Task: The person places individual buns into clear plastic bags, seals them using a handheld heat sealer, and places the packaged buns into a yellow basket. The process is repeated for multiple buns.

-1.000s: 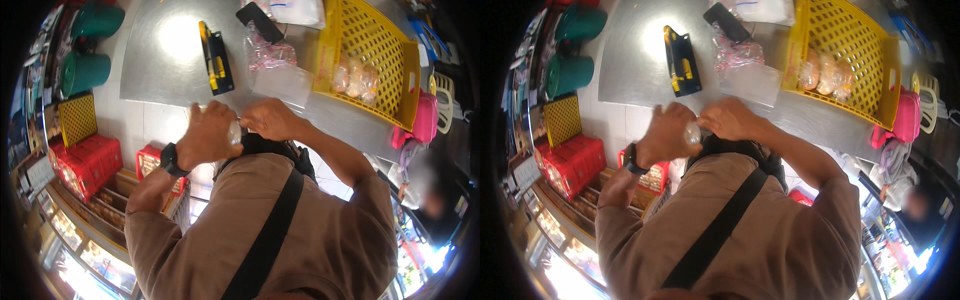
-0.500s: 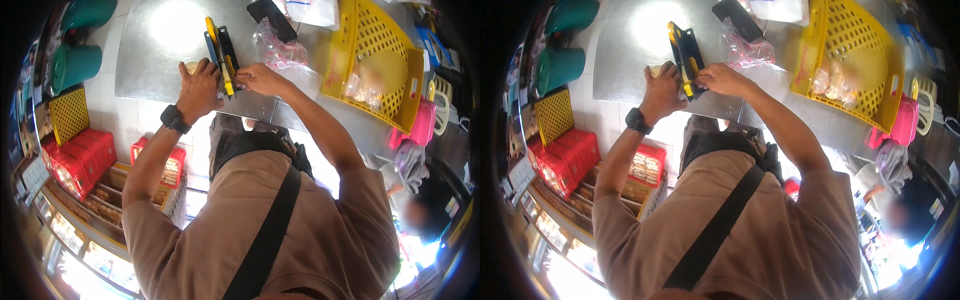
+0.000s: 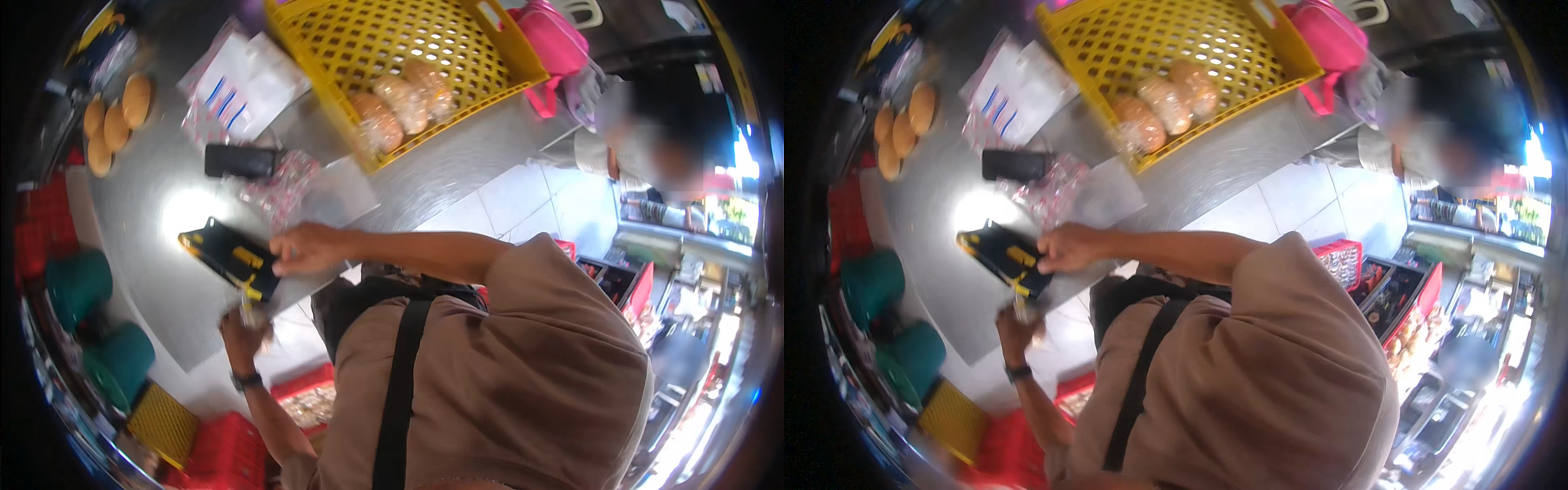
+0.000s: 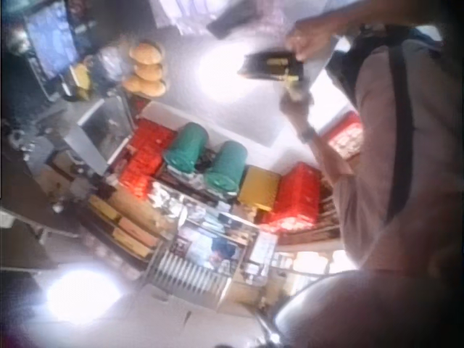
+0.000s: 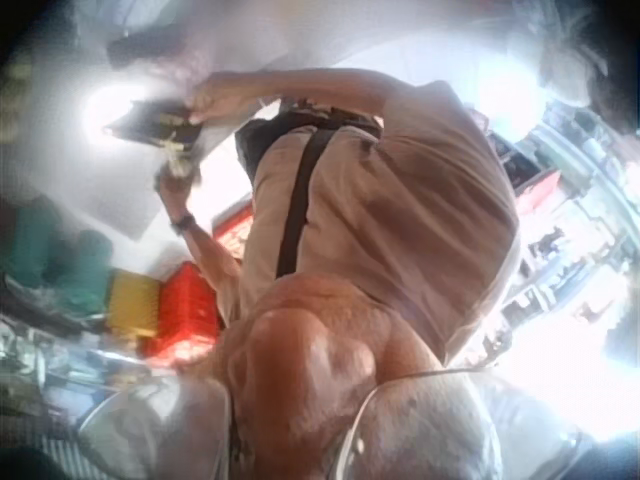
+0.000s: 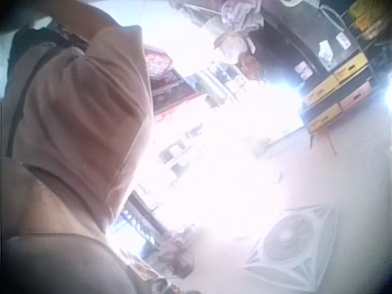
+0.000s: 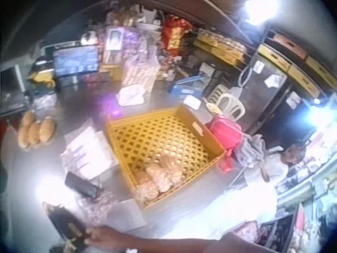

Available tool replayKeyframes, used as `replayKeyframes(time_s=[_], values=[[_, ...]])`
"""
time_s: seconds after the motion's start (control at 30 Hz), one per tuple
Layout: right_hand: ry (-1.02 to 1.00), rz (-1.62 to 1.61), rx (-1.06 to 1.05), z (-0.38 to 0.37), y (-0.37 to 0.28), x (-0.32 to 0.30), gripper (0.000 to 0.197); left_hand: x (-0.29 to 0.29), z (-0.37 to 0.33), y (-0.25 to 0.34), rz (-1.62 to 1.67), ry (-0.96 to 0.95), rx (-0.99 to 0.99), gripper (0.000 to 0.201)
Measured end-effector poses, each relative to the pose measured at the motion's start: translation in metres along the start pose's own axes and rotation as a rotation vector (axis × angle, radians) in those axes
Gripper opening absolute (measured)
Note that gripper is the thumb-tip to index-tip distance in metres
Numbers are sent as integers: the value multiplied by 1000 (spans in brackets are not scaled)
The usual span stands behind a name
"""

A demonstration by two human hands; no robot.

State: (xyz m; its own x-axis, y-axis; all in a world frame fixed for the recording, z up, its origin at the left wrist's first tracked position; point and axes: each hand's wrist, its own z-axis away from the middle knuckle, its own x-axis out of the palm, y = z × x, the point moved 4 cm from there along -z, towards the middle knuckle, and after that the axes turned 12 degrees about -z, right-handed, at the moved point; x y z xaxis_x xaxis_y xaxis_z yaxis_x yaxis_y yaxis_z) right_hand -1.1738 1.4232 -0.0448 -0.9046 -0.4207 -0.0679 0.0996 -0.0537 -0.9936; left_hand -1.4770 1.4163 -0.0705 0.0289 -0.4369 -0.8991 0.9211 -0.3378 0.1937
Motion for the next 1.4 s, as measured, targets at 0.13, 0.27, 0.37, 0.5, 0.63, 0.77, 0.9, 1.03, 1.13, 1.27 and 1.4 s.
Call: replayKeyframes(time_s=[0.13,0.27,0.37,0.5,0.63,0.77,0.9,1.03,1.13,1.27,1.4], values=[[-239,-175,319,52,-13,7,59,-20,65,46,361,-447,16,71],[-196,-571,485,98,-42,16,71,-87,45,188,374,-110,357,99],[123,-1072,339,115,-26,-1,71,-133,8,278,354,191,493,111],[440,-787,132,169,-51,-123,65,-157,-17,305,339,548,719,97],[967,-429,-41,227,-46,-284,65,-131,-18,323,526,286,534,68],[1261,645,-223,233,-55,-377,75,-79,-17,332,475,45,608,59],[866,658,294,199,52,-379,105,-38,-13,329,388,-148,612,56],[976,527,229,198,34,-352,108,-36,-15,328,278,-136,619,55],[1016,599,216,213,49,-359,109,-35,-28,337,200,-162,695,55],[966,694,232,218,44,-350,105,-30,-36,345,188,-257,730,54],[1011,633,80,245,37,-348,102,-24,-40,351,174,-292,776,52]])
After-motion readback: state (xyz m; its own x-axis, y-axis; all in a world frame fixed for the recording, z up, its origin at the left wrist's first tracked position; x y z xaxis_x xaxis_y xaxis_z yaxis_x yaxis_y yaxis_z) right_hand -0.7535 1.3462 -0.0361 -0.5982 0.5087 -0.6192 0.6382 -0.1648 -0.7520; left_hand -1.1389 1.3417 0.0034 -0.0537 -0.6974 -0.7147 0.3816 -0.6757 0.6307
